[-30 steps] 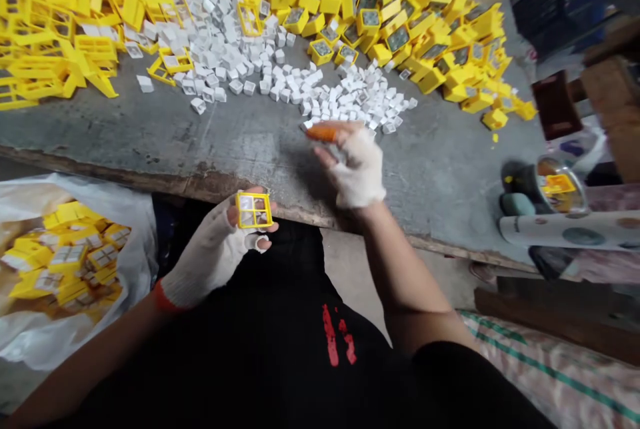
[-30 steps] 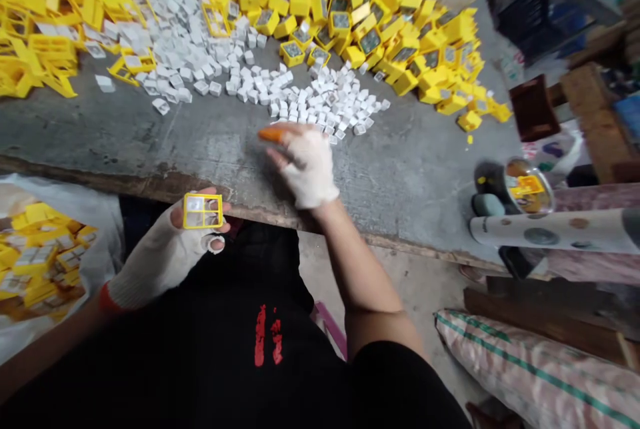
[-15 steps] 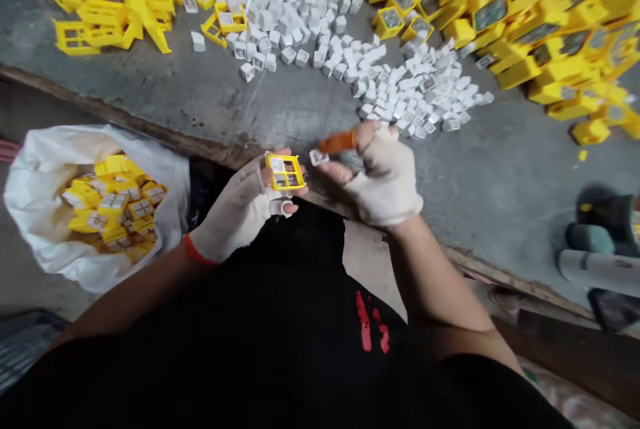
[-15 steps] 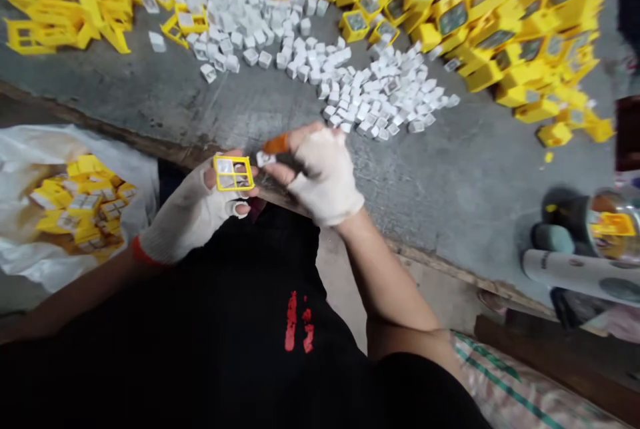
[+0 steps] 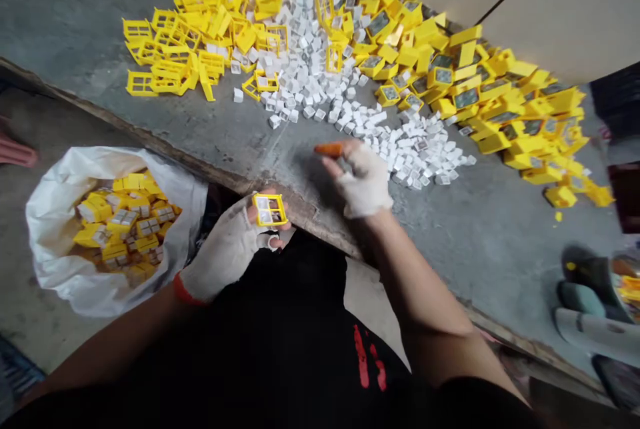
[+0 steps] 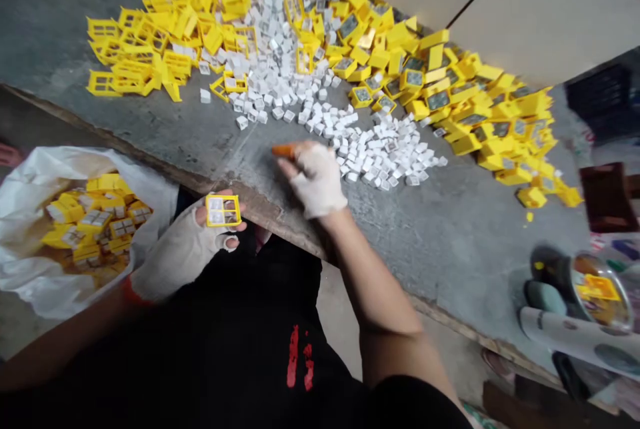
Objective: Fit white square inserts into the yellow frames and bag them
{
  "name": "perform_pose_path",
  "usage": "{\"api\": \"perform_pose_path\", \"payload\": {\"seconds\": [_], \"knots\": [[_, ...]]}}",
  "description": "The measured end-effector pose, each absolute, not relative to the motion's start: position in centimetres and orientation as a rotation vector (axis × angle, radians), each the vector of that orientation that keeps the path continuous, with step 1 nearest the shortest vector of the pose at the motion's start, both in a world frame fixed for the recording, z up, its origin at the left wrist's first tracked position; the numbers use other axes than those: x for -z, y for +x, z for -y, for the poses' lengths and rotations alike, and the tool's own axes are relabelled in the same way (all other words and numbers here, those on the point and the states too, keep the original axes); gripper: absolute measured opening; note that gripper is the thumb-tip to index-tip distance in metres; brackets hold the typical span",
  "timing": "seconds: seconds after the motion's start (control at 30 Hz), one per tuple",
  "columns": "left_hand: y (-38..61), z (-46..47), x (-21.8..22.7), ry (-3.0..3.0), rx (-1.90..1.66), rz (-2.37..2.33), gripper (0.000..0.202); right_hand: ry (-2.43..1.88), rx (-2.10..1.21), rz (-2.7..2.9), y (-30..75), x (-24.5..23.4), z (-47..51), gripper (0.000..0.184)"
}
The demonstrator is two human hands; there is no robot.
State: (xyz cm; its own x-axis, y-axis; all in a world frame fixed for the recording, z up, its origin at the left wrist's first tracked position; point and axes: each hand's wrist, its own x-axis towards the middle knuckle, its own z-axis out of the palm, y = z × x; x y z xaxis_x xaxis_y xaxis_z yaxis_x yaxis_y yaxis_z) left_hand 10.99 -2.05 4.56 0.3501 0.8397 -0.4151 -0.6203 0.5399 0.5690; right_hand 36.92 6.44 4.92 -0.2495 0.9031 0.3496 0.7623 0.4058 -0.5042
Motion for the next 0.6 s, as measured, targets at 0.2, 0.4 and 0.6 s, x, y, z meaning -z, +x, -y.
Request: {"api": "perform_pose_path", "payload": {"seconds": [0.2, 0.4, 0.6], "knots": [[9.1, 1.6, -4.9, 0.369, -1.051, -0.873, 0.041, -1.698, -0.143, 2.308, 33.2, -4.5, -18.5, 0.038], [8.7, 1.5, -5.1, 0.36, -1.06, -0.867, 0.037, -1.686, -0.241, 2.322, 32.5, -4.6, -18.4, 0.026], [10.3, 1.2, -5.1, 0.389, -1.041, -0.779, 0.041, -1.14, -0.881, 1.777, 35.0, -4.5, -8.4, 0.036]]}}
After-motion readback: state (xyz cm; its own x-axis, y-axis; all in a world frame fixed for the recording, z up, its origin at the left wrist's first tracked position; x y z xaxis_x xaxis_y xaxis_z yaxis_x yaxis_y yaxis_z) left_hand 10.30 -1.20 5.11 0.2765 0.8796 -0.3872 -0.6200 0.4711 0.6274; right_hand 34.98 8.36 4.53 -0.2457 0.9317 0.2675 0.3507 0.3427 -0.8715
